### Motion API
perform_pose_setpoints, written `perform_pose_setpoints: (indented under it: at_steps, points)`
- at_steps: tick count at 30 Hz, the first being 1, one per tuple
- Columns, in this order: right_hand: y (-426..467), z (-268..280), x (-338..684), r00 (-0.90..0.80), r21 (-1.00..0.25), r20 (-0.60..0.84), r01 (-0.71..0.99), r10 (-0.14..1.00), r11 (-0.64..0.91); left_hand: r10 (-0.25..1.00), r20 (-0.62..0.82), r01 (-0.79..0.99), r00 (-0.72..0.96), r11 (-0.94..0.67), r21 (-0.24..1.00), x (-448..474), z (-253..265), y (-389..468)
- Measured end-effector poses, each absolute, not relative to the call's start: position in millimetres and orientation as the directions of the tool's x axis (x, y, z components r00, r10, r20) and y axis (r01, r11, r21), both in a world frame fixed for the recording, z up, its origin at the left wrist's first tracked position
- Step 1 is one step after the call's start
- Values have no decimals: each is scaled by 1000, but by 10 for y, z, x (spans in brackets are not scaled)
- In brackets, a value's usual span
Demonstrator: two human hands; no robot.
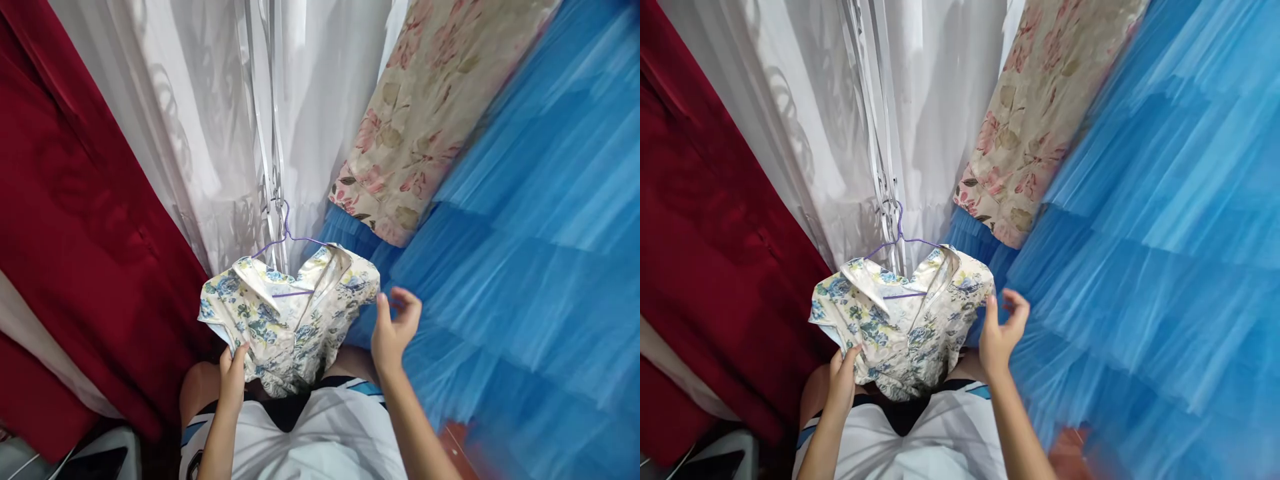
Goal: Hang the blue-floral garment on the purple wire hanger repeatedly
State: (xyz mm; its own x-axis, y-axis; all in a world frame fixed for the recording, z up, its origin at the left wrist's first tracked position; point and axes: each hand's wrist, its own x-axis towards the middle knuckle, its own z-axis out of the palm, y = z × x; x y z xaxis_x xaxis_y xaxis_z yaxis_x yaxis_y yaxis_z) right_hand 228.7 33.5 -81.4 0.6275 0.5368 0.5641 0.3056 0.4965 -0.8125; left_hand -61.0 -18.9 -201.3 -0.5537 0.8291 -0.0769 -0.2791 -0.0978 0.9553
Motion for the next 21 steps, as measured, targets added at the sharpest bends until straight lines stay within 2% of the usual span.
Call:
perform_pose_setpoints:
  at_steps: [1,2,3,4,5,7,12,18,21]
  points:
    - [231,-915,2210,586,-839,527,246,615,485,825,-73,-257,-560,-89,962,-600,-2039,-204]
    - [142,-1005,2122,446,-879,472,171,760,445,825,-65,-233,-561,-82,969,-594,-2051,-219]
    - [75,-1081,2026,247,-921,389,110,887,373,828,-55,-214,-558,-79,974,-592,-2051,-236]
    - [31,-1142,1927,33,-954,292,81,956,289,832,-47,-200,-553,-78,977,-592,-2041,-254]
    - [12,-1189,1826,-146,-972,203,87,968,217,834,-42,-193,-549,-77,978,-592,-2025,-274]
    - [34,-1256,1632,-316,-977,103,145,943,155,835,-43,-181,-549,-68,981,-591,-1980,-321]
    - [165,-1397,1314,-281,-965,60,227,958,127,827,-26,-116,-562,-48,992,-520,-1819,-464]
    - [136,-1467,1273,-196,-966,94,218,976,137,847,-47,-180,-530,-58,982,-306,-1609,-595]
    - [105,-1447,1316,-183,-981,84,159,980,114,845,-38,-140,-534,-44,989,-260,-1578,-635]
